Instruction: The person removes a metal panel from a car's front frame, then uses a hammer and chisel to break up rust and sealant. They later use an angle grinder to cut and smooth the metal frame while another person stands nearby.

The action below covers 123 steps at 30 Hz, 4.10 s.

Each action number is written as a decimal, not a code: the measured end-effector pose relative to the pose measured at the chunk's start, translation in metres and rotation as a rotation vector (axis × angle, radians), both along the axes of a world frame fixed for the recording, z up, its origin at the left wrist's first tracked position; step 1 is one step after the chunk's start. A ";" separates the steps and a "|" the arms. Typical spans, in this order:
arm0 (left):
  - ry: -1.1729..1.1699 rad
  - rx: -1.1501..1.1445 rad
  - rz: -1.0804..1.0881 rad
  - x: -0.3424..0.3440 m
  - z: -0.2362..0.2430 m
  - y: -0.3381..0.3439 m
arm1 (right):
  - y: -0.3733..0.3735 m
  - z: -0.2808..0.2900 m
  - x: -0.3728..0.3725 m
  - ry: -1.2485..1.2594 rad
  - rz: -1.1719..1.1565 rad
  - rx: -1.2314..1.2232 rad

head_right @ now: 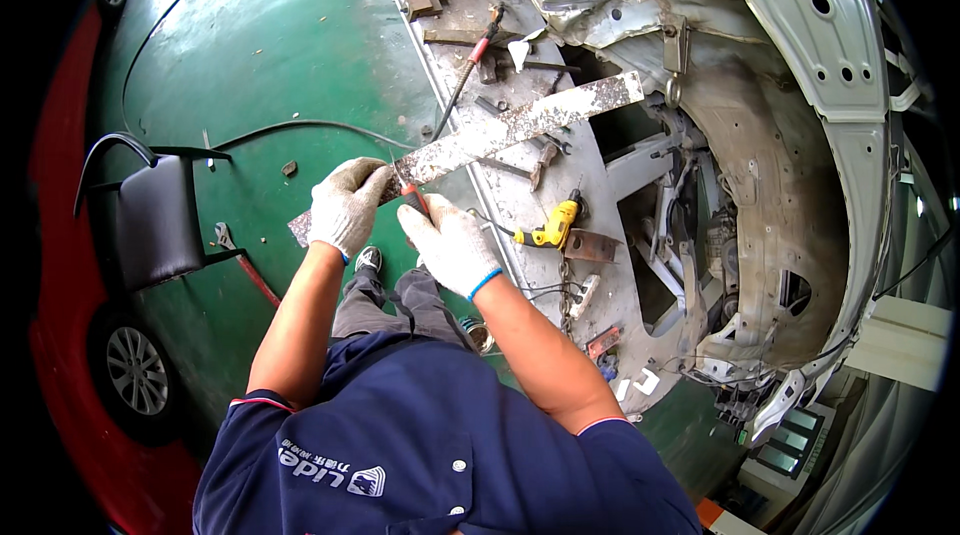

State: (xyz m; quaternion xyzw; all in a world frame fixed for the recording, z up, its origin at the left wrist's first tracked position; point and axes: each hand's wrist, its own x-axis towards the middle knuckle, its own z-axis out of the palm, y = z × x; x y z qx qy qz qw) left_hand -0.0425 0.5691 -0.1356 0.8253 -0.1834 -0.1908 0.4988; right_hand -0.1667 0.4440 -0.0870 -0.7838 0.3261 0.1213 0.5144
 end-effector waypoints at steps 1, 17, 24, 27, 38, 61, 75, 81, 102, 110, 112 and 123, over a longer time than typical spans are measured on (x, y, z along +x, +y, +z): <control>0.006 0.003 -0.003 0.000 -0.001 0.001 | 0.000 0.001 0.000 0.004 0.018 -0.010; 0.637 -0.209 -0.117 0.043 -0.020 0.014 | -0.010 -0.061 -0.172 0.430 -0.268 0.085; 1.435 -0.471 -0.453 0.007 -0.022 0.014 | -0.016 0.003 -0.082 -0.135 0.110 -0.196; 1.623 -0.603 -0.552 -0.003 -0.028 0.019 | -0.017 0.030 -0.060 -0.185 0.215 -0.199; 1.824 -0.704 -0.507 -0.014 -0.037 0.035 | -0.022 0.043 -0.029 -0.053 0.394 -0.139; 0.549 -0.645 -0.778 -0.024 0.014 0.042 | -0.042 0.018 -0.043 -0.382 0.628 -0.385; 1.828 -0.678 -0.436 -0.041 -0.014 0.053 | -0.034 0.034 -0.029 0.168 0.501 -0.054; 1.901 -0.903 -0.401 -0.031 -0.026 0.062 | -0.085 0.011 -0.091 0.641 0.233 -0.258; 1.767 -0.929 -0.232 -0.043 -0.036 0.049 | 0.019 0.068 -0.008 0.225 0.173 0.288; 1.668 -0.905 -0.263 -0.049 -0.042 0.048 | 0.009 0.056 -0.025 0.281 0.079 0.294; 1.605 -0.936 -0.276 -0.049 -0.044 0.048 | -0.003 0.051 -0.035 0.358 -0.030 0.279; 1.544 -0.587 0.066 -0.053 -0.034 0.040 | 0.027 0.054 -0.024 0.138 -0.037 0.602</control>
